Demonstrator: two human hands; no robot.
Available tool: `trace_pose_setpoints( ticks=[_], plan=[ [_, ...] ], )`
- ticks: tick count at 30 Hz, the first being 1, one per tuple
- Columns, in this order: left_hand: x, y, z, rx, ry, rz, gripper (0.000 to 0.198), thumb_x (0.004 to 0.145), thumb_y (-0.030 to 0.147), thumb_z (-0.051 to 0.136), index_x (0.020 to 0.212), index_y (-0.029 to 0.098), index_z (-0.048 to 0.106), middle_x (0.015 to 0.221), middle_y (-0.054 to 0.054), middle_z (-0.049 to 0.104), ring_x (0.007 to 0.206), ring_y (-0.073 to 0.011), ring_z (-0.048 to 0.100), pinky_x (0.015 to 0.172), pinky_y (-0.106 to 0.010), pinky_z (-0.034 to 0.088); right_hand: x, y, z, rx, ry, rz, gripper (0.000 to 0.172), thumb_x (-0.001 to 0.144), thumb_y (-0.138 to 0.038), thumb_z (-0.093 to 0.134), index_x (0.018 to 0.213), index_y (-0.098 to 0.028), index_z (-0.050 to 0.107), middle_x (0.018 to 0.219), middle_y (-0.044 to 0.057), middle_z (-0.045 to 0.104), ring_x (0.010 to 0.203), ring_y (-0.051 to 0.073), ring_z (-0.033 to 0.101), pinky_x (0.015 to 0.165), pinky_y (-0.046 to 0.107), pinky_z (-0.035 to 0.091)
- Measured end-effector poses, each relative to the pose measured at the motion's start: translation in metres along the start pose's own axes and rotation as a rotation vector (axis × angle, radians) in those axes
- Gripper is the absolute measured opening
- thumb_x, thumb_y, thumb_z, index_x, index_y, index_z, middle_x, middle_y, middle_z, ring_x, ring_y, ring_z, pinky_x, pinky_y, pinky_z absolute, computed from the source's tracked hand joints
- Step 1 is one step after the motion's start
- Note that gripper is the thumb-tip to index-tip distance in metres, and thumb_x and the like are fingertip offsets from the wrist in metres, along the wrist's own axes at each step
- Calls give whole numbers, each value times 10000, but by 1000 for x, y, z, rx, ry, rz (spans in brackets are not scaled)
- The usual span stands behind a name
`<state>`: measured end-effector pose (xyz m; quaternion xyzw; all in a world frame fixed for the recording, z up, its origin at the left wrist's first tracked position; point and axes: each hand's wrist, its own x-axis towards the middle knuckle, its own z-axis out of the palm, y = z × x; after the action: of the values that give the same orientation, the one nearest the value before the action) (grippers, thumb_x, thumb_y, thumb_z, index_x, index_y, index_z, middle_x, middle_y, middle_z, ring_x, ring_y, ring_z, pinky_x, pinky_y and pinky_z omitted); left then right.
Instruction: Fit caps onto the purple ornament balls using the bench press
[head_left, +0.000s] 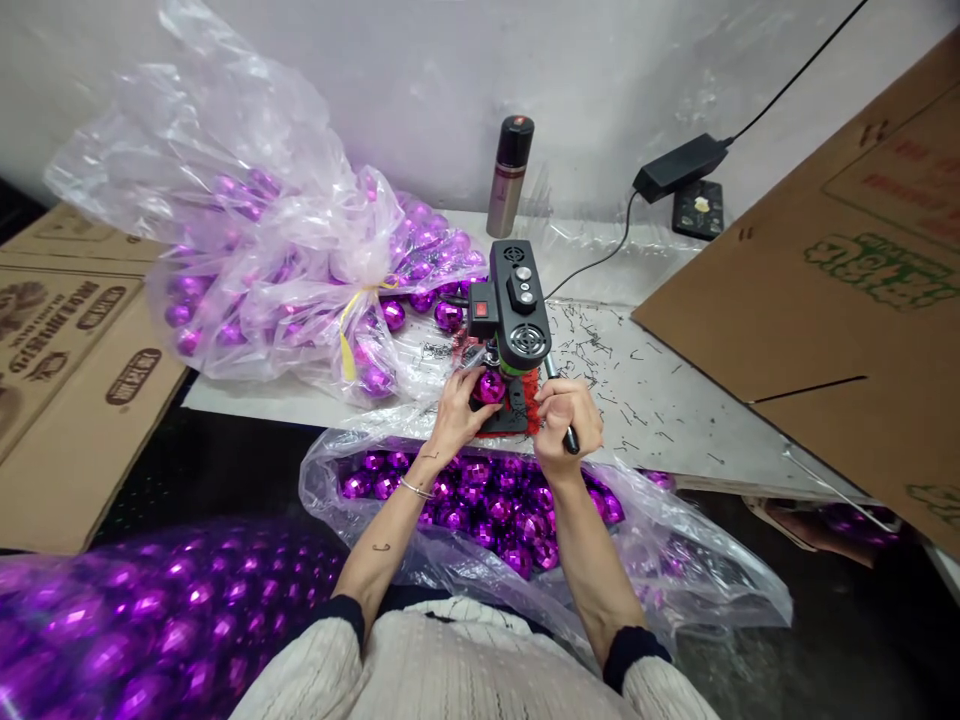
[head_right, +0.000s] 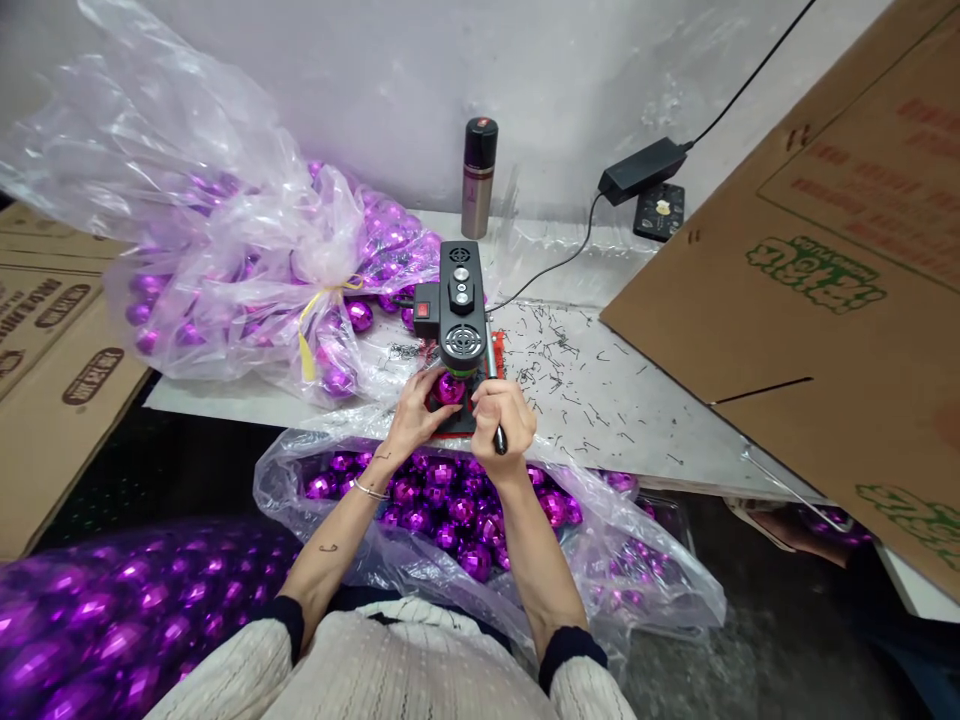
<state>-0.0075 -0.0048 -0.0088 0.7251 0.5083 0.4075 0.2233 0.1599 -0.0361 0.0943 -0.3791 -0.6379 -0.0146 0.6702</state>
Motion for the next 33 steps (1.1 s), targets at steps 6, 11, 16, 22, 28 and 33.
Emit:
trace_pose_setpoints(
  ticks=[6,11,16,22,28,33],
  plan=[
    [-1,-1,5,3,-21,39,688,934,528,826,1514,244,589,1383,-151,693,1320,-348,662,1158,-564,545,-1,1,-1,-13,-5,-7,335,1074,-215,497,748,-238,570,696,-8,644,658,152,651,599,325,472],
    [0,2,20,-92,63,-10,686,972,619,745,1504,213,596,1460,-180,689,1386,-352,644,1201,-557,496,-1,1,-1,-13,-10,-1,331,1068,-221,499,743,-241,560,712,-5,656,649,151,641,598,324,471],
    [-3,6,30,-81,53,-131,708,900,619,830,1467,245,632,1384,-147,751,1320,-348,682,1187,-541,485,-3,2,-2,-44,-26,-9,318,1062,-224,494,755,-247,573,701,-2,650,650,163,649,598,336,482],
    [-6,5,27,-24,30,-74,690,926,621,801,1458,216,634,1390,-173,733,1352,-360,658,1190,-552,470,-5,2,-4,-23,-33,3,303,1073,-233,504,779,-241,577,749,-1,676,674,149,658,621,318,496],
    [-6,4,27,-42,32,-54,689,930,632,792,1442,199,635,1403,-185,728,1351,-364,669,1182,-562,482,-14,6,-2,-24,-22,1,317,1082,-250,486,778,-243,574,741,-9,667,655,142,653,595,305,494],
    [-7,5,27,-46,41,-63,678,929,624,799,1431,200,634,1401,-182,731,1348,-360,677,1182,-559,489,-30,15,6,-22,50,-7,341,1096,-309,458,779,-251,566,750,-6,666,618,149,636,587,329,520]
  ],
)
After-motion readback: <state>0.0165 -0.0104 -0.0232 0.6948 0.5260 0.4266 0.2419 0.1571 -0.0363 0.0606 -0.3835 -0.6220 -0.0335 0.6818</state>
